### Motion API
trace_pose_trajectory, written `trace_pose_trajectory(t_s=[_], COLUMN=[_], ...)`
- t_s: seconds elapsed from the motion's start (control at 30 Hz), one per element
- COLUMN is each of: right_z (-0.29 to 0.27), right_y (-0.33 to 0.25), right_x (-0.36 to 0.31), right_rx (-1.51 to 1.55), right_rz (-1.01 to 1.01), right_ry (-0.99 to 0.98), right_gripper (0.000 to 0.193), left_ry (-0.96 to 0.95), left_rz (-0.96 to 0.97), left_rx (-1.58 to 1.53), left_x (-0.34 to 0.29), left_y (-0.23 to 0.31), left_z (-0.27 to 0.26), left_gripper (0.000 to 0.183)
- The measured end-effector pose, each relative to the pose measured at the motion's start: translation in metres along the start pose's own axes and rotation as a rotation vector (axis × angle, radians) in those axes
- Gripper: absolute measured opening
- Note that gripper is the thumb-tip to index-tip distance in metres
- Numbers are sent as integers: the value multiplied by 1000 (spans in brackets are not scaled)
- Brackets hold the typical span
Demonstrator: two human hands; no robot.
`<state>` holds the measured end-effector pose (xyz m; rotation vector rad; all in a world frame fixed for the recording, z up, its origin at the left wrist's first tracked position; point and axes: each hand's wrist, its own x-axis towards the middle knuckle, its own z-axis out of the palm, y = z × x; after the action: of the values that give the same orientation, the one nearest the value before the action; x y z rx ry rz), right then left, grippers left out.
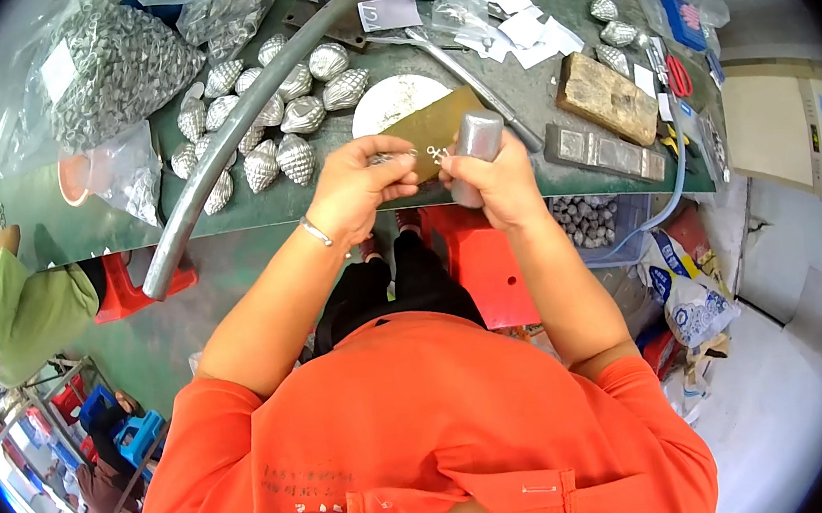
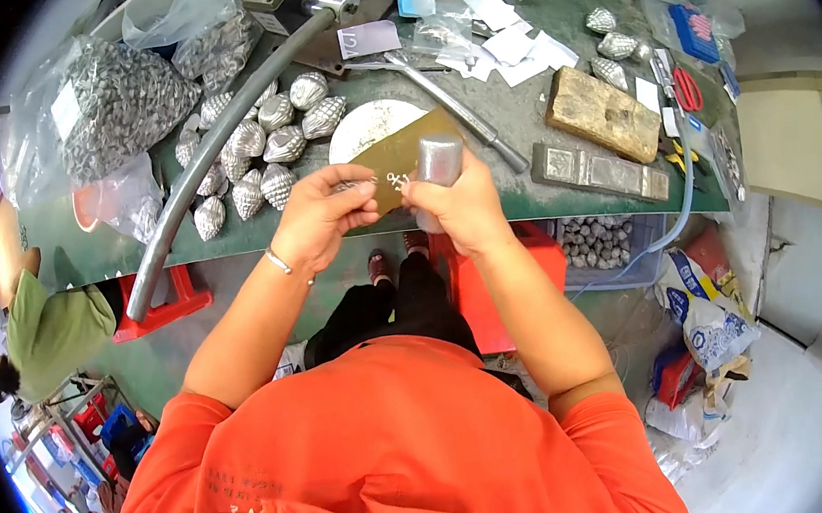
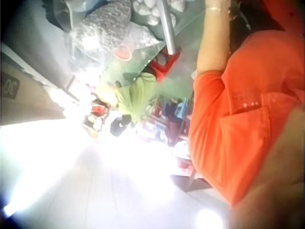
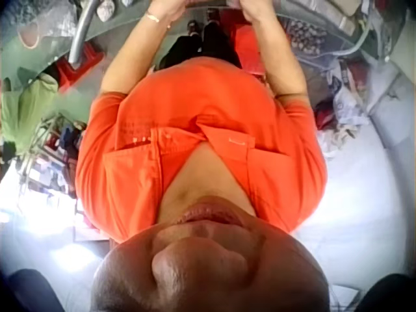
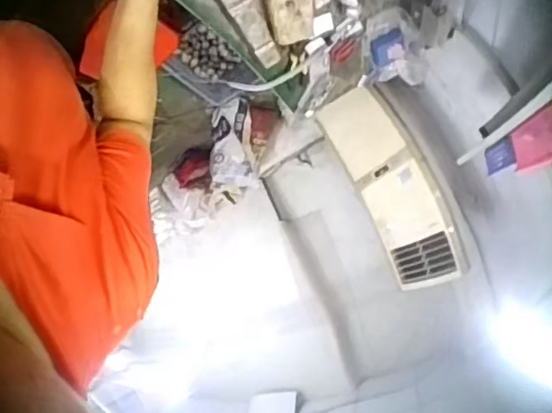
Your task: The person holds a metal ornament and uses a small tool to press or secure a component onto it while working at a bench, then gathers several assembled ornaments in their hand and places them into plastic bags.
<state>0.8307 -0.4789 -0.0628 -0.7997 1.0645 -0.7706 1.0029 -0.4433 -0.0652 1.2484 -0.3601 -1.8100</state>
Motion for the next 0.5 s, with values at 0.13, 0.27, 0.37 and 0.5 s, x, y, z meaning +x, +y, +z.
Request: trace_pose_trajectory(t_s=[0.13, 0.27, 0.37, 0.5], right_z=[1, 13, 3, -4], right_y=[-12, -20, -19, -21], right_x=[31, 40, 36, 26], right_rx=[-816, -1202, -1007, -257], right_rz=[-160, -123, -220, -398], right_ry=[106, 114, 164, 154], right_gripper=[36, 41, 41, 40], left_ry=[168, 230, 255, 215], left_rz=[64, 43, 111, 89], left_rx=[39, 51, 208, 376], left_x=[-1, -2, -1, 0], left_y=[-3, -5, -11, -7], left_z=[-13, -22, -27, -24], left_gripper=[14, 14, 13, 14])
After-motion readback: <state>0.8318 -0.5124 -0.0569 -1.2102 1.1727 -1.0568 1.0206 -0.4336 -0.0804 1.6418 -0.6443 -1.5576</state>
